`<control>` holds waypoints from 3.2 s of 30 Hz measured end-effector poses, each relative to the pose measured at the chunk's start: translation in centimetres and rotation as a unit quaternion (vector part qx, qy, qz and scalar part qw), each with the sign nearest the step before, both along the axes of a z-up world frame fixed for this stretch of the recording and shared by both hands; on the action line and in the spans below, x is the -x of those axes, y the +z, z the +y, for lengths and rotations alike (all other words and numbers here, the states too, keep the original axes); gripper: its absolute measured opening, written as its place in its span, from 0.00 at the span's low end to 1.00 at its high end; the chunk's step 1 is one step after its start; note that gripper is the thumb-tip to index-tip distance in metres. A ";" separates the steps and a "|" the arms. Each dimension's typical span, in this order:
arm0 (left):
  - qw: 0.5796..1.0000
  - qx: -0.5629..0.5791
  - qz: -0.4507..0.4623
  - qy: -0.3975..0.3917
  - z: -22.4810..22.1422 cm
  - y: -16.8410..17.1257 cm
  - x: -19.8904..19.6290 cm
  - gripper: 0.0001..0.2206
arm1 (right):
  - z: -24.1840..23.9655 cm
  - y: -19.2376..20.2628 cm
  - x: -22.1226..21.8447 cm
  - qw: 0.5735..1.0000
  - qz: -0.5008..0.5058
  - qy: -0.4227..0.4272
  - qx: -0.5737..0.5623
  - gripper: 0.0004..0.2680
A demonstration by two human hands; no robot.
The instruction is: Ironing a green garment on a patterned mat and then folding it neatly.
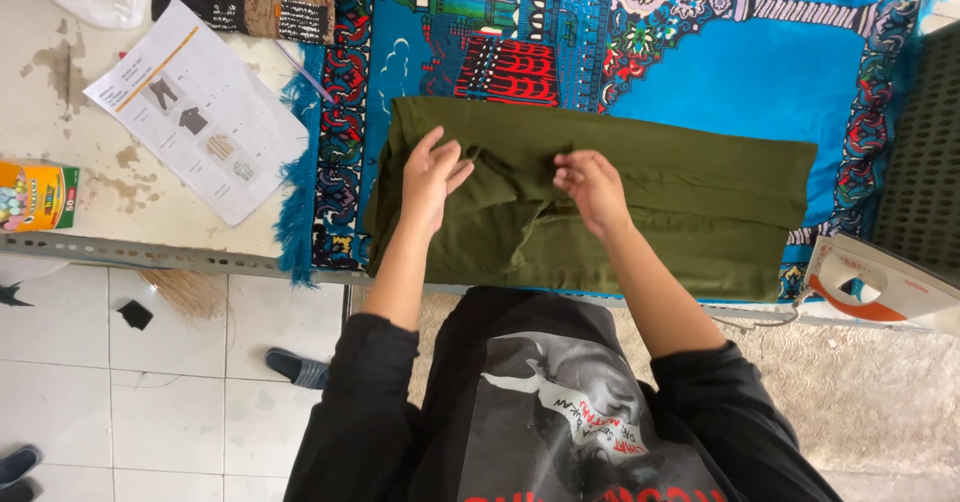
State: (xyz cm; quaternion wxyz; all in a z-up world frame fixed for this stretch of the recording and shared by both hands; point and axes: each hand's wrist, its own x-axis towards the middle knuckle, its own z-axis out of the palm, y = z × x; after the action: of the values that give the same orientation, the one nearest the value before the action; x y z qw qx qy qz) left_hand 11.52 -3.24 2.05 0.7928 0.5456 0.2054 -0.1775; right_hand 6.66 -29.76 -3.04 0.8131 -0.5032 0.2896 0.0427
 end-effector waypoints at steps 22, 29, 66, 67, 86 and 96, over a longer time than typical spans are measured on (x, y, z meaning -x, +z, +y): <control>0.903 -0.385 -0.025 -0.188 2.6 -5.9 3.5 0.20 | -9.0 -8.2 2.5 0.671 -0.088 0.264 0.687 0.07; 0.938 -0.313 -0.026 -0.147 4.4 -8.8 4.3 0.10 | -11.4 -3.9 4.7 0.593 -0.032 0.398 0.700 0.18; 0.481 -0.682 -0.427 -0.348 -14.5 -8.8 12.9 0.07 | -38.2 -8.1 22.3 0.343 -0.112 0.237 0.902 0.08; 0.481 -0.684 -0.425 -0.347 -14.6 -8.0 12.7 0.07 | -38.4 -7.9 22.1 0.343 -0.116 0.237 0.901 0.08; 0.844 -0.533 -0.015 -0.057 1.8 -7.7 8.4 0.14 | -3.3 -1.8 3.5 0.845 0.036 0.308 0.436 0.24; 0.959 -0.252 -0.131 -0.019 3.1 -2.1 6.9 0.03 | 0.3 -3.7 1.1 0.886 -0.006 0.139 0.442 0.16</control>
State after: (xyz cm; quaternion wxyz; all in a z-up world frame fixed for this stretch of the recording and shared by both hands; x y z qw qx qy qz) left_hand 4.58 -0.12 -0.06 0.6463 0.7498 0.1273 -0.0618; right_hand 5.52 -29.50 -6.74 0.4942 -0.8456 0.2011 0.0199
